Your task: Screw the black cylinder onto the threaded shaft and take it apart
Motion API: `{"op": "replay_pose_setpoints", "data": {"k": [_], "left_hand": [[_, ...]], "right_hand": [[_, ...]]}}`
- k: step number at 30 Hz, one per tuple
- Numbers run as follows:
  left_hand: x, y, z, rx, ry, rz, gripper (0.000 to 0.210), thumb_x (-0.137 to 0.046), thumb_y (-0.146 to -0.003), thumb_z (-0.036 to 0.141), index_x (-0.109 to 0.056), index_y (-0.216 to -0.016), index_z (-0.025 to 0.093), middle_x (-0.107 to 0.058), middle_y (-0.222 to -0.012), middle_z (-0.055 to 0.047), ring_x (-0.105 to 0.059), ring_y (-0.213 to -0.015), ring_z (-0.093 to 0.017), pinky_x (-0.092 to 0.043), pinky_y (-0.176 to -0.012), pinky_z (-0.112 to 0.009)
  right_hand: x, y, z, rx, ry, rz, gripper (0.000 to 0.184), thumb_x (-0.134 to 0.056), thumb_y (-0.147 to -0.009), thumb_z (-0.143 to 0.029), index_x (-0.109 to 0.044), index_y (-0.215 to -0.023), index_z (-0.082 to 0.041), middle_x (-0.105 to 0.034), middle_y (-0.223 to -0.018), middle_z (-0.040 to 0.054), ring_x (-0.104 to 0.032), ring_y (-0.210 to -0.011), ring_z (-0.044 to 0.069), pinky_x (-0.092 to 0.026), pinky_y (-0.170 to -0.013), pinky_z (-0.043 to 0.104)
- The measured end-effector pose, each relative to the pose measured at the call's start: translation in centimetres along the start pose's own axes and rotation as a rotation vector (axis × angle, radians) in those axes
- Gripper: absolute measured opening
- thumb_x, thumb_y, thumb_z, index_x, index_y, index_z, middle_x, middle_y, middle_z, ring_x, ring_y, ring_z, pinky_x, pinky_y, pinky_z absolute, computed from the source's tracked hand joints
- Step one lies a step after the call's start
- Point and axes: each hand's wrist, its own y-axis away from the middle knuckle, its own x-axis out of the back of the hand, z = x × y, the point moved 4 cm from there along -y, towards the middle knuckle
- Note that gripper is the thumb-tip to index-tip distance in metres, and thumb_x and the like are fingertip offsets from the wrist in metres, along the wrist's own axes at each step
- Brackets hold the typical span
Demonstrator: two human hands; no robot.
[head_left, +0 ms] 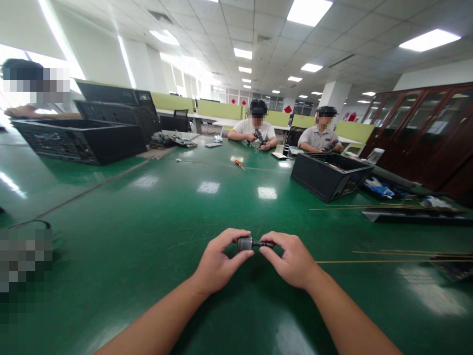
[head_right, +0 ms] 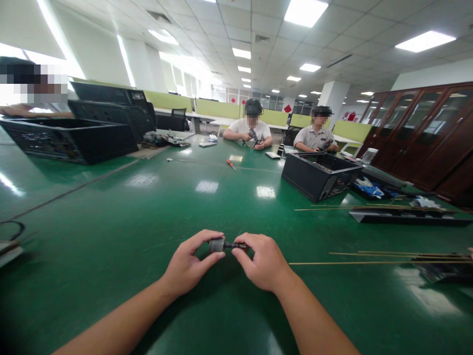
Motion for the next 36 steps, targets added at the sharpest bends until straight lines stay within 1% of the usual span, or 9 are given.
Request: {"op": "replay_pose_setpoints", "data": {"k": [17,23,29,36], "left_hand": [[0.17,-0.07,-0.34,0.025,0.0,0.021,0.03,-0.074,-0.081,0.026,-0.067,-0.11,0.024,-0.071,-0.103,-0.003,-0.066,-0.095,-0.018,-0.052,-0.089,-0.031],[0.24,-0.07,-0.1,0.031,0.003,0.017,0.029,-0.072,-0.082,0.028,-0.067,-0.109,0.021,-0.072,-0.102,-0.005,-0.067,-0.095,-0.02,-0.053,-0.089,-0.033],[0.33,-0.21,-0.08,0.04,-0.014,0.029,0.029,-0.072,-0.081,0.029,-0.068,-0.109,0.021,-0.072,-0.101,-0.005,-0.067,-0.093,-0.02,-0.053,-0.087,-0.033],[0.37,-0.22,-0.12,0.039,-0.012,0.036,0.028,-0.072,-0.081,0.028,-0.068,-0.108,0.021,-0.072,-0.101,-0.005,-0.068,-0.094,-0.02,-0.053,-0.089,-0.033]], "right_hand": [[0.23,-0.03,0.17,-0.011,0.015,-0.001,0.01,-0.06,-0.09,-0.024,-0.067,-0.097,-0.023,-0.071,-0.088,0.0009,-0.063,-0.08,0.018,-0.043,-0.076,0.029],[0.32,0.02,0.16,-0.009,0.018,0.0,0.009,-0.06,-0.091,-0.024,-0.067,-0.097,-0.023,-0.071,-0.087,0.0008,-0.062,-0.079,0.018,-0.043,-0.076,0.029],[0.55,0.03,0.29,-0.012,0.02,0.008,0.01,-0.06,-0.091,-0.024,-0.067,-0.097,-0.023,-0.07,-0.087,0.0017,-0.062,-0.078,0.019,-0.044,-0.076,0.029],[0.66,0.01,0.52,-0.011,0.027,0.009,0.01,-0.06,-0.09,-0.025,-0.068,-0.096,-0.023,-0.07,-0.086,0.0019,-0.062,-0.078,0.019,-0.045,-0.076,0.029]]}}
